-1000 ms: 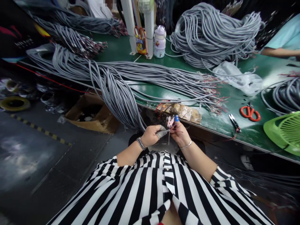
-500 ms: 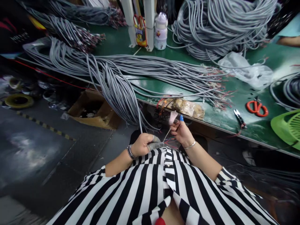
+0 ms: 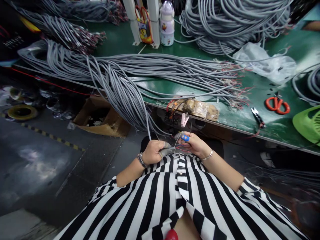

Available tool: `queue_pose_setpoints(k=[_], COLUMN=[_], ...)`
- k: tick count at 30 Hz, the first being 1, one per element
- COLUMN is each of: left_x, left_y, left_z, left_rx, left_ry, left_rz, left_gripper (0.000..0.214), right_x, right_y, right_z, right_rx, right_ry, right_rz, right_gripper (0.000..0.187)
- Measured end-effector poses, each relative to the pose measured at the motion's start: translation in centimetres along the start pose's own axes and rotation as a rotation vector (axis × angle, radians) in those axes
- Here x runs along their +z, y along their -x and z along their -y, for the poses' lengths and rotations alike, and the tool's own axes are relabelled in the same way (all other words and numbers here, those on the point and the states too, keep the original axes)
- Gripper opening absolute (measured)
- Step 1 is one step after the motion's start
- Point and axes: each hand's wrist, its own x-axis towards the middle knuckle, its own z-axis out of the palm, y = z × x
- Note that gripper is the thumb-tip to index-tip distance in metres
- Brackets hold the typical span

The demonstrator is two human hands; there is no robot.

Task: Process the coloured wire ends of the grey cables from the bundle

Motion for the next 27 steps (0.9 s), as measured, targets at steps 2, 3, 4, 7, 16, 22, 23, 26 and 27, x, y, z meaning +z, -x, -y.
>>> queue_pose_setpoints(k=[2,3,4,7,16,22,23,26,27], left_x=[0.1,0.2,0.1,-0.1,-0.4,0.9,1.0,1.4,1.4], left_y=[0.1,0.1,0.2,0.3,-1.7,-3.0,-3.0,-3.0,-3.0], left_z=[0.2,0.2,0.2,0.1,-0.8,-0.5,-0.4,-0.2,-0.1], left_rx=[0.002,-0.001,-0.007,-0.031,-0.085,-0.097,-0.100,-0.107,-0.107], left_ry=[0.010,0.015,0.021,0.067,0.098,0.111,0.110,0.102,0.100], left_rz=[0.002,0.005,0.007,0.005,-0.213,-0.249,-0.245,-0.217,-0.210], left_gripper=[0.021,0.020,0.019,0.017,0.016,0.016,0.017,0.018,0.018], right_x=[0.4,0.5,0.5,0.1,-0.6,0.3,0.3,0.5,0.5], right_y=[-0.1,-0.2,-0.3,-0.9,-3.4,-4.0,-4.0,-4.1,-4.2], right_z=[-0.1,-0.2,-0.2,-0.1,2.7,3.1,3.1,3.2,3.2], right_rx=[-0.011,-0.021,-0.034,-0.100,-0.114,-0.209,-0.221,-0.249,-0.257], right_ry=[0.014,0.022,0.028,-0.021,-0.192,-0.157,-0.156,-0.159,-0.162], right_rz=[-0.056,-0.091,-0.128,-0.254,-0.202,-0.223,-0.241,-0.284,-0.290], right_gripper=[0.039,0.038,0.037,0.034,0.050,0.050,0.049,0.047,0.047])
